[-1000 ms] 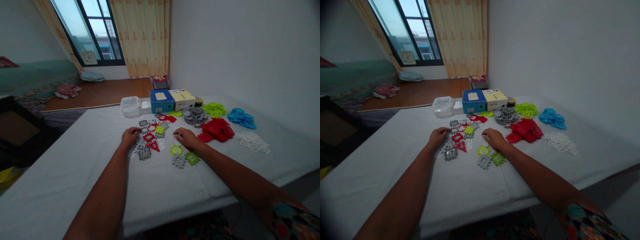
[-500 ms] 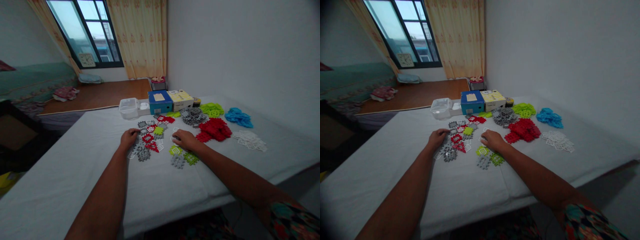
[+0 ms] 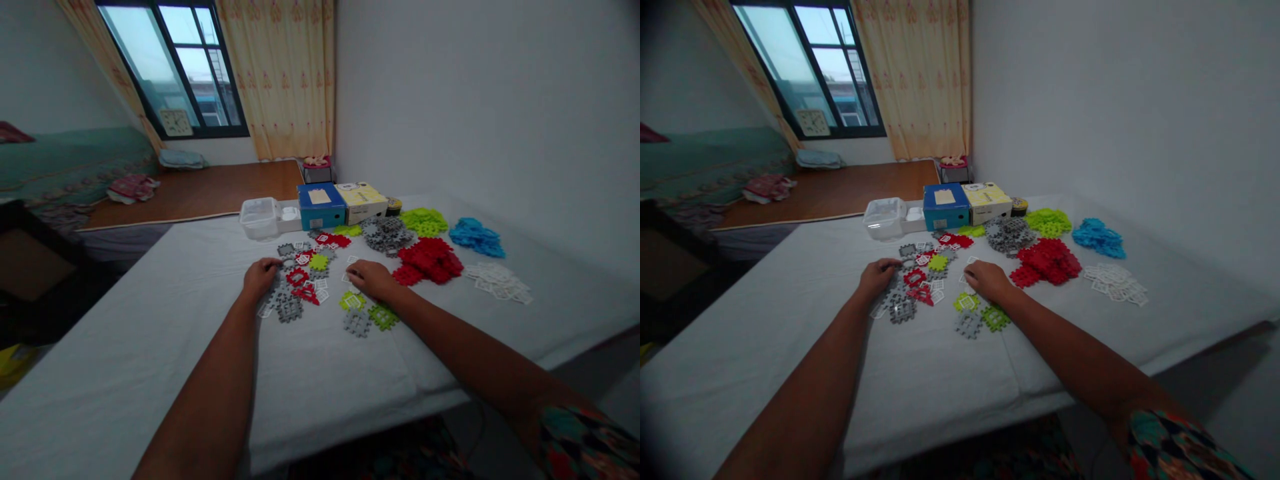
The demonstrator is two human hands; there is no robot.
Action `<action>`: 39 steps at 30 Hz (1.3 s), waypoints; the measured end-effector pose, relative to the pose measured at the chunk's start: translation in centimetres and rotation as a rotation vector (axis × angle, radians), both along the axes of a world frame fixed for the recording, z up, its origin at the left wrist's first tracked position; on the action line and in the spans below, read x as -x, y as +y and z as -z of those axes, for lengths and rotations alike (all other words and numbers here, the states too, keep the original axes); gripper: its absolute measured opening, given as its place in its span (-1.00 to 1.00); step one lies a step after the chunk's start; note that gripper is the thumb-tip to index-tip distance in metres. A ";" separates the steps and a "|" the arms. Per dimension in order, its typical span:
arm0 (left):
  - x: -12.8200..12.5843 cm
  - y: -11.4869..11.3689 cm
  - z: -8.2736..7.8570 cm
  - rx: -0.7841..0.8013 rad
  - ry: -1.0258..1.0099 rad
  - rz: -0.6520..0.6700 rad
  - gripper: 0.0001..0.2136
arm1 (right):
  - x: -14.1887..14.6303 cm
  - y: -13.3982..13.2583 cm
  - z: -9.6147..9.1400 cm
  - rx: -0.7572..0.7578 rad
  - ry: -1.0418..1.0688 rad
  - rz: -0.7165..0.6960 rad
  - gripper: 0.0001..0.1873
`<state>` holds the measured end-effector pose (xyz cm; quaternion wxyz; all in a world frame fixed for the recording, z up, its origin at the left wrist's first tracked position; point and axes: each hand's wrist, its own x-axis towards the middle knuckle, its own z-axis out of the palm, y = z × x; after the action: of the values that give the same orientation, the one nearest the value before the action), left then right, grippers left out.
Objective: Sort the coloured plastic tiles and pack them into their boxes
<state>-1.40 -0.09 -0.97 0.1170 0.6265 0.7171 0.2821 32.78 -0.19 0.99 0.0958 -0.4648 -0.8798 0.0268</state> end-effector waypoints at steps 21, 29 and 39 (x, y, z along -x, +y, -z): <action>0.6 0.4 0.1 -0.007 0.004 0.020 -0.64 | -4.8 -0.2 -3.3 -0.136 0.406 -0.032 -0.70; 0.7 0.4 -0.2 -0.014 0.034 0.010 -0.66 | -21.6 -2.8 -1.4 -0.357 0.731 0.647 -0.64; 0.6 0.4 -0.4 -0.013 0.060 0.000 -0.67 | -30.0 -3.3 1.0 -0.494 0.381 0.937 -0.64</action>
<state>-2.03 0.34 -0.58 0.0914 0.6356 0.7182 0.2680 62.80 -3.45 0.00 0.3606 -0.7565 -0.5268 -0.1421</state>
